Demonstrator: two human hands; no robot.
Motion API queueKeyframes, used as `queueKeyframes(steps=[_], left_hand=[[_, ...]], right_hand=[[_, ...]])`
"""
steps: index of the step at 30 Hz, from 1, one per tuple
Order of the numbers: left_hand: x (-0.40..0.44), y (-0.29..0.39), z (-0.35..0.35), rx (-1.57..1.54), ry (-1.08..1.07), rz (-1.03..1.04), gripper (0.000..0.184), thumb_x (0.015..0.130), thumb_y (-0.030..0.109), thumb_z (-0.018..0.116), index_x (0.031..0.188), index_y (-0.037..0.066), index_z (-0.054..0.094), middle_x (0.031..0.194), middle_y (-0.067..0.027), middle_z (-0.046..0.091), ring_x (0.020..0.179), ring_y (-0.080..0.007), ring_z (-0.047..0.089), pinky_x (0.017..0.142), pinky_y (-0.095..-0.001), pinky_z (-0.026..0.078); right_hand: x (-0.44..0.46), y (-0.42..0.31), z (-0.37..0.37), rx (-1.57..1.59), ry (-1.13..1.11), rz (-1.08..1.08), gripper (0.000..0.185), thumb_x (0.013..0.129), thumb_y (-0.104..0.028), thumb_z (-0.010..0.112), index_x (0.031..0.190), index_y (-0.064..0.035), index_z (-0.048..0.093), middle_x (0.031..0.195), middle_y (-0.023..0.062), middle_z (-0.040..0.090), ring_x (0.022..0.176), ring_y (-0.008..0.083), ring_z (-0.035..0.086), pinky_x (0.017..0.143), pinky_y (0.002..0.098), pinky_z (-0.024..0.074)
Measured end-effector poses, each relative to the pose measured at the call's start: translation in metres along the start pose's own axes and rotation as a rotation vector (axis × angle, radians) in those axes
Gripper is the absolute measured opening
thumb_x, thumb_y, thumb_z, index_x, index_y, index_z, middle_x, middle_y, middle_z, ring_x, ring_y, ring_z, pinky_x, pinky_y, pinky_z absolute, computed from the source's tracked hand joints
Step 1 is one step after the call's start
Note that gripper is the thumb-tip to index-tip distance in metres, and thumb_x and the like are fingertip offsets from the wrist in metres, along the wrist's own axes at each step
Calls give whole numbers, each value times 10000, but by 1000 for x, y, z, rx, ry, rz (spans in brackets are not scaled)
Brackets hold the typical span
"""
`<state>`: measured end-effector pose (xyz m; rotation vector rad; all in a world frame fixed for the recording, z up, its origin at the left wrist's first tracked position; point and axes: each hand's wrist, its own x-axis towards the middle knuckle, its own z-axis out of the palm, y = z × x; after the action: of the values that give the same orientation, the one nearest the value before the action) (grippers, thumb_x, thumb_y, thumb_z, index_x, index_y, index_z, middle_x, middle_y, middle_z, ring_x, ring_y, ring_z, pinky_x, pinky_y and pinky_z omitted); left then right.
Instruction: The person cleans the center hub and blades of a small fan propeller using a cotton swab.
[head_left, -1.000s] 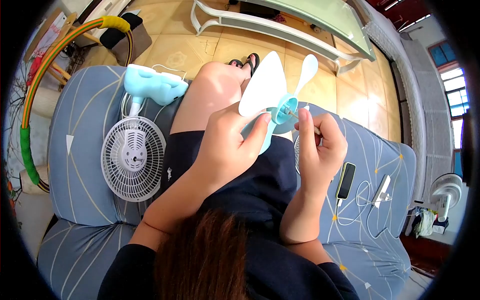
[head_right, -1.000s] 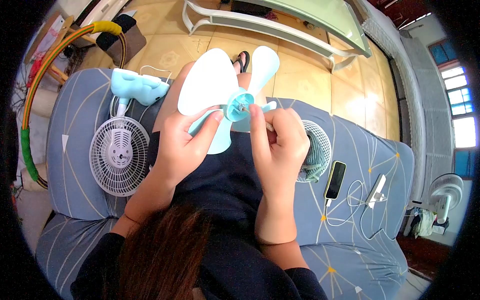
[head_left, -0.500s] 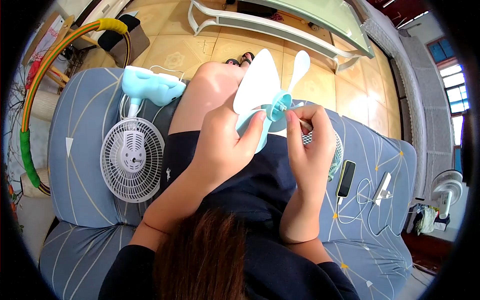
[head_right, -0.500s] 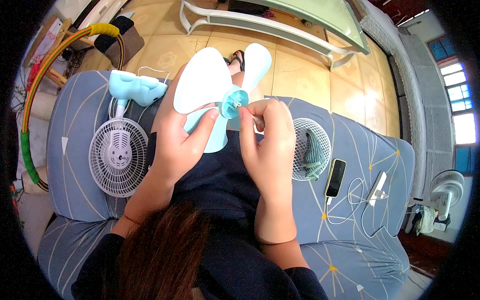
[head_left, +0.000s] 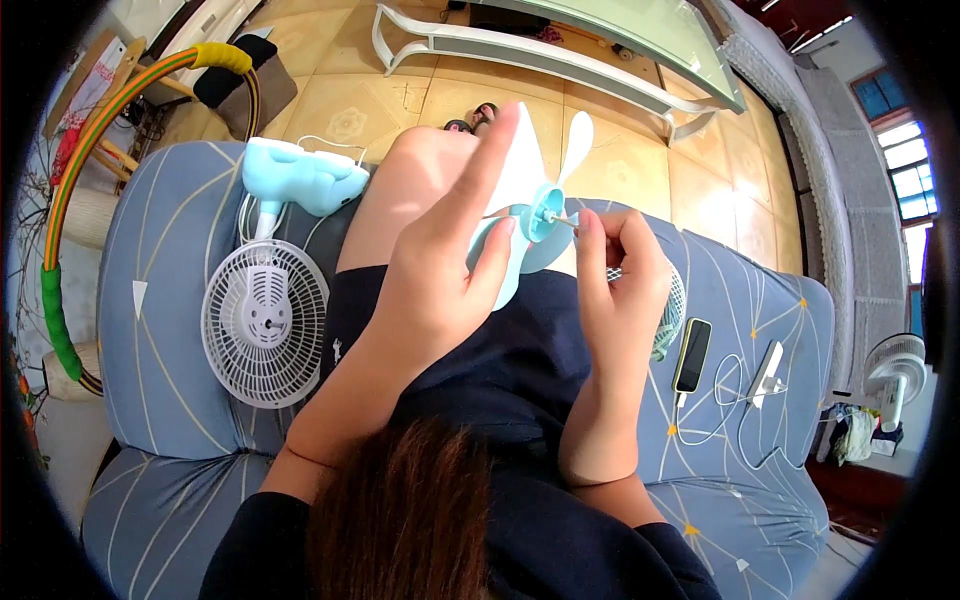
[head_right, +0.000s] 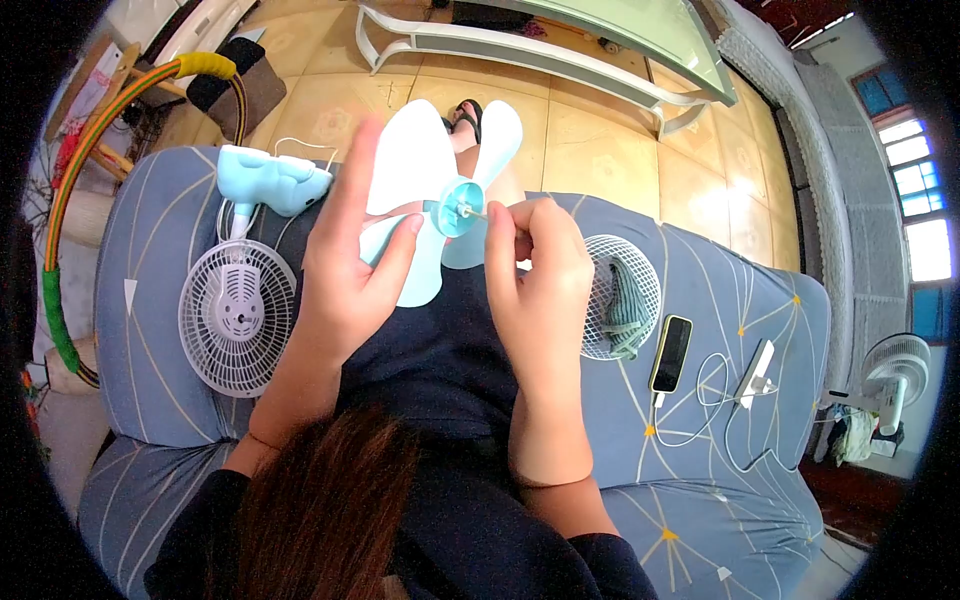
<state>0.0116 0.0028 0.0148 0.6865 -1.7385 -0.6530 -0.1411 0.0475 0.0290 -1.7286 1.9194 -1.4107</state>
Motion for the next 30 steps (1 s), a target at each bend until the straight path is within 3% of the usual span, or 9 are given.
queueKeyframes(steps=[4,13,19,25,30], left_hand=[[1,2,-2,23,-11,8,709,852,-126,555,1500,79,353,1152,-176,623,896,-264,635,804,-290,492],[0,-2,9,-21,110,-21,702,843,-144,535,1490,69,366,1089,-178,624,852,-254,631,783,-292,492],[0,8,-1,33,-75,-93,586,841,-143,532,1384,75,524,909,-153,633,708,-197,590,670,-280,477],[0,11,0,0,-51,-139,469,855,-137,525,1261,71,638,863,-146,636,658,-177,583,604,-271,463],[-1,4,0,-24,-42,-86,429,866,-134,520,1236,46,644,869,-145,649,663,-184,606,596,-274,470]], right_hand=[[0,5,3,-3,-9,-38,149,860,-18,680,788,15,554,688,99,558,563,198,537,542,308,441],[1,4,6,-25,-20,61,147,832,-41,730,831,22,597,667,76,589,600,121,571,563,281,462],[-1,4,12,204,-37,75,144,887,-42,683,836,24,565,700,74,614,595,108,615,546,233,470],[-1,9,14,221,-24,28,130,889,-35,674,841,8,562,729,65,609,613,92,560,573,235,449],[-1,13,16,263,-20,10,94,885,-25,670,870,5,582,726,47,603,626,83,536,596,229,440]])
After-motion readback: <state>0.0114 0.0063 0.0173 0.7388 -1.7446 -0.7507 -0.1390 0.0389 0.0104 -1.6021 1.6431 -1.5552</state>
